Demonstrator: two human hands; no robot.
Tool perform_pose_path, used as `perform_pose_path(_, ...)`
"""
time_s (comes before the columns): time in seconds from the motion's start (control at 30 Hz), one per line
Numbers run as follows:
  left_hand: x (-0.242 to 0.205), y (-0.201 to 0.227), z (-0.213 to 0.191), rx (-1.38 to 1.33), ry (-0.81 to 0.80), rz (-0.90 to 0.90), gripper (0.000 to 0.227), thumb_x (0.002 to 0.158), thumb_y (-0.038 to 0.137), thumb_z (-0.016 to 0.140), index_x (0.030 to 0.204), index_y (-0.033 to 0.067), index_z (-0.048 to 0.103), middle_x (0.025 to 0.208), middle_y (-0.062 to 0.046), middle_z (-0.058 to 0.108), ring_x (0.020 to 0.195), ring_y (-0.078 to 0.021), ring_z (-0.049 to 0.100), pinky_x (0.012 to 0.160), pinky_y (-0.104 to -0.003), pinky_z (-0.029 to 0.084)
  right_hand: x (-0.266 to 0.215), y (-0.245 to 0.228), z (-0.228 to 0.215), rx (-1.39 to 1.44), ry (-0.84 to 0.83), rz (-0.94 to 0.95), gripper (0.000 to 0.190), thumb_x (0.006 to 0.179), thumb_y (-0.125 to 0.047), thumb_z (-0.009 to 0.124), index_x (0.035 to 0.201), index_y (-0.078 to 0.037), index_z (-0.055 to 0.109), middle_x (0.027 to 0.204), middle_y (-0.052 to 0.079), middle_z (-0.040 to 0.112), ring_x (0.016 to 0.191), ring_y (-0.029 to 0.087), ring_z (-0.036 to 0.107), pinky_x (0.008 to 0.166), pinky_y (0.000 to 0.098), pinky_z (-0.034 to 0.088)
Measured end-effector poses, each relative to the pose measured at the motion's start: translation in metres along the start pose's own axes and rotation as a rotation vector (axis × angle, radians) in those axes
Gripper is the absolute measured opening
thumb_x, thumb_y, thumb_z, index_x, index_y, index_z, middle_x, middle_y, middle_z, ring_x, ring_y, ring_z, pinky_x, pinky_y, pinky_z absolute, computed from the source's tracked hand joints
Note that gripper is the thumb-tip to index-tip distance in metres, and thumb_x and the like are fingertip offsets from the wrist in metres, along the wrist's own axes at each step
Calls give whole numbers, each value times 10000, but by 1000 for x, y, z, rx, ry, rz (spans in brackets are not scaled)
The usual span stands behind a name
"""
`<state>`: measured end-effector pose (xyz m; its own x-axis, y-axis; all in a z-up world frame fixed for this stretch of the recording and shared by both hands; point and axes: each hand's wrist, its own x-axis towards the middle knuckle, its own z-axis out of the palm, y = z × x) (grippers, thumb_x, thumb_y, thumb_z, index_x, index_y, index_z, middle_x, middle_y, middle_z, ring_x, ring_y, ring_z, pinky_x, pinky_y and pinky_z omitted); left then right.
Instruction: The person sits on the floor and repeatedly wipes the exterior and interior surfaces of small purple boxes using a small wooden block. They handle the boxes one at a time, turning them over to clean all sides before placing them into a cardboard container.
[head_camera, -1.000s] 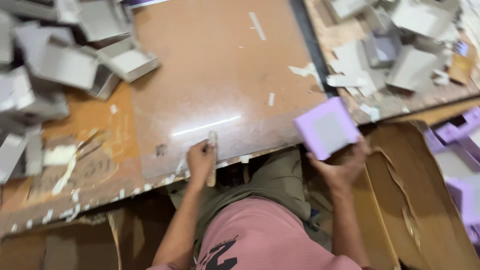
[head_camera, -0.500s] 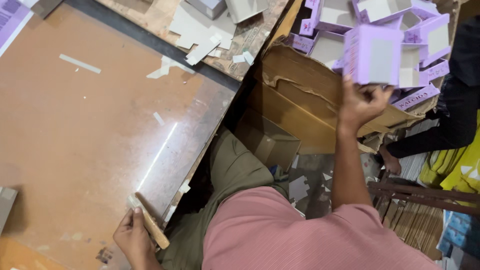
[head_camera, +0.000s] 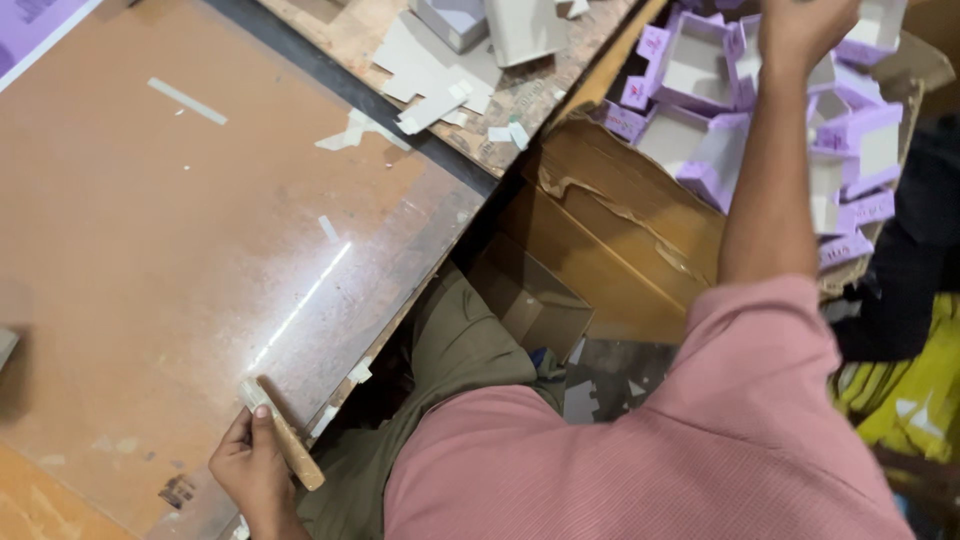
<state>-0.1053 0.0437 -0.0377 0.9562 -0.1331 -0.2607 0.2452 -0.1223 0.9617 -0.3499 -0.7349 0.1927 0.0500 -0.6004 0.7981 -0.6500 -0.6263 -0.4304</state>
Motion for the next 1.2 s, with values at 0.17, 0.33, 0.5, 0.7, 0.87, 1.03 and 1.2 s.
perform_pose_path(0.17, -10, 9, 1, 69, 17, 149, 323, 1048, 124, 658, 1245, -131, 679, 1023, -102, 720, 880, -107, 624, 794, -251, 517, -75, -152, -46, 410, -126, -35, 123, 850, -39, 789, 861, 19, 681, 1257, 216, 601, 955, 195, 743, 646, 313, 545)
perform_pose_path(0.33, -5, 4, -6, 101, 14, 105, 324, 1011, 148, 685, 1214, -103, 713, 970, -91, 714, 824, -102, 606, 725, -266, 519, -118, -255, -132, 576, -8, -590, 66, 1061, 52, 714, 1019, 89, 680, 1137, 242, 720, 1043, 372, 717, 870, 428, 604)
perform_pose_path(0.5, 13, 6, 2, -275, 66, -76, 217, 1021, 192, 655, 1024, -25, 664, 794, -66, 652, 640, -148, 615, 567, -314, 527, -215, -341, -127, 922, -411, -541, 194, 963, -185, 778, 1014, -30, 674, 1013, 140, 711, 945, 275, 702, 817, 361, 567)
perform_pose_path(0.7, -21, 8, 1, -663, 140, -76, 184, 1099, 239, 455, 1045, 66, 488, 746, -76, 617, 574, -177, 619, 507, -333, 540, -390, -474, -52, 985, -1181, -922, 558, 853, -248, 833, 1312, -22, 612, 1415, 199, 574, 1322, 405, 494, 1132, 475, 417)
perform_pose_path(0.87, -47, 3, -16, -632, 162, -39, 177, 1066, 171, 453, 1157, 44, 536, 833, -68, 617, 648, -148, 617, 562, -294, 541, -475, -580, 17, 766, -1076, -1067, 726, 821, -349, 789, 1356, 63, 524, 1231, 286, 612, 1194, 444, 530, 1125, 547, 300)
perform_pose_path(1.03, -67, 35, -49, -299, 362, 66, 389, 1038, 149, 529, 1418, 66, 525, 861, -34, 637, 625, -101, 573, 548, -257, 494, -499, -586, 24, 725, -1359, -924, 152, 980, -181, 691, 1066, -59, 722, 997, 143, 742, 996, 336, 691, 992, 488, 518)
perform_pose_path(1.2, -54, 112, -73, 398, 349, 458, 296, 992, 110, 641, 1285, 141, 672, 857, -119, 683, 716, -252, 652, 647, -366, 531, -486, -492, -9, 1361, -1764, -55, 276, 1021, -117, 621, 1260, 12, 673, 966, 52, 724, 842, 117, 643, 766, 286, 533)
